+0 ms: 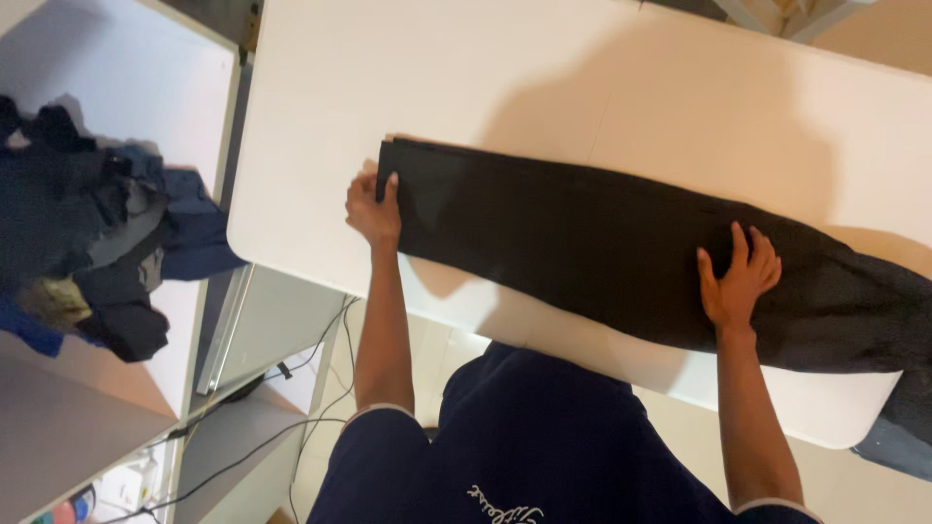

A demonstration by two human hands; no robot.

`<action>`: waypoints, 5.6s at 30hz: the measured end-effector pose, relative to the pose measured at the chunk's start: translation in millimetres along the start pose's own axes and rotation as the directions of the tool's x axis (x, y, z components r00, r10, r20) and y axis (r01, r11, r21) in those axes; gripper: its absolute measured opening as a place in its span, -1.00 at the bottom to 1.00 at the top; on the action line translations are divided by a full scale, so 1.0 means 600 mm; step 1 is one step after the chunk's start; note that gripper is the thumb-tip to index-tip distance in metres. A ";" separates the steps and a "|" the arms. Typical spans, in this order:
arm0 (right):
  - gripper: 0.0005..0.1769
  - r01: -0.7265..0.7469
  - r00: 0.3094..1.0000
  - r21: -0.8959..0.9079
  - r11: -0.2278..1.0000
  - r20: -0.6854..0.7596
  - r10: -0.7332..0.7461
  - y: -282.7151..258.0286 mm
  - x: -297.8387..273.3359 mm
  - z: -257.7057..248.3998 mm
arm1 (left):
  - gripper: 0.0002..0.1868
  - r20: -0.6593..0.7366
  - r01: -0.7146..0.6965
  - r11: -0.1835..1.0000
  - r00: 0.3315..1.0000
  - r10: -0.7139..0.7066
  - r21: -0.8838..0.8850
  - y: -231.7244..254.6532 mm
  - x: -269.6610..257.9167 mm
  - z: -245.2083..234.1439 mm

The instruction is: The person folds a pair of black pants on a white table and then places them into a suitcase.

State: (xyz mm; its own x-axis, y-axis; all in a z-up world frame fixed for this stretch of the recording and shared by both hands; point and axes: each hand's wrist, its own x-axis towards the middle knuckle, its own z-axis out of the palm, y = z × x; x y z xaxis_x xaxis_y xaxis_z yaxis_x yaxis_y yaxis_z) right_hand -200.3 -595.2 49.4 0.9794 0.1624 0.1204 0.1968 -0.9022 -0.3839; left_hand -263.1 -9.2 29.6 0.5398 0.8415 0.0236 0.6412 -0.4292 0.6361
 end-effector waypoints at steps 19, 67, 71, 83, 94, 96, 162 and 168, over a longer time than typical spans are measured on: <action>-0.59 0.149 0.986 -0.058 0.987 -0.069 -0.152 -0.139 0.113 0.050 | -0.52 -0.048 0.012 0.996 0.999 -0.016 -0.091 0.017 0.041 0.022; -0.57 0.315 0.946 0.026 0.949 0.075 -0.316 -0.240 0.137 0.133 | -0.54 0.350 -0.598 0.798 0.734 0.582 -0.074 0.136 -0.147 0.100; -0.66 0.282 0.943 0.027 0.959 0.177 -0.282 -0.215 0.153 0.115 | -0.67 0.346 -0.723 0.654 0.568 0.746 -0.224 0.207 -0.131 0.149; -0.60 0.167 0.957 0.073 0.983 0.228 -0.179 -0.185 0.210 0.111 | -0.78 0.312 -0.657 0.729 0.663 0.681 -0.195 0.234 -0.123 0.196; -0.50 0.181 0.979 -0.065 0.981 0.108 -0.173 0.007 0.155 0.040 | -0.80 0.168 -0.718 0.694 0.679 0.715 -0.052 0.265 -0.179 0.205; -0.46 0.293 0.949 0.009 0.956 0.117 -0.292 0.010 0.159 0.032 | -0.68 0.179 -0.748 0.623 0.597 0.782 -0.228 0.283 -0.192 0.209; -0.44 -0.110 0.929 -0.138 0.984 -0.366 0.052 0.361 0.022 -0.268 | -0.56 0.324 -0.801 0.372 0.235 0.916 -0.469 0.570 -0.624 0.368; -0.19 -0.042 0.995 -0.172 0.984 0.086 0.058 0.340 -0.107 -0.232 | -0.37 0.561 -0.830 0.335 0.033 0.827 -0.445 0.489 -0.662 0.289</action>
State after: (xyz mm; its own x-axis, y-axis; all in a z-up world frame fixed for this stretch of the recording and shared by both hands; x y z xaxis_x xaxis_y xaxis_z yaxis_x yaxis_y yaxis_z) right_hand -229.4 -845.3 90.9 0.9895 0.1437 0.0185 0.1441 -0.9635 -0.2255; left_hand -194.8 -526.1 73.4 0.8540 -0.5117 0.0942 -0.4764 -0.6962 0.5370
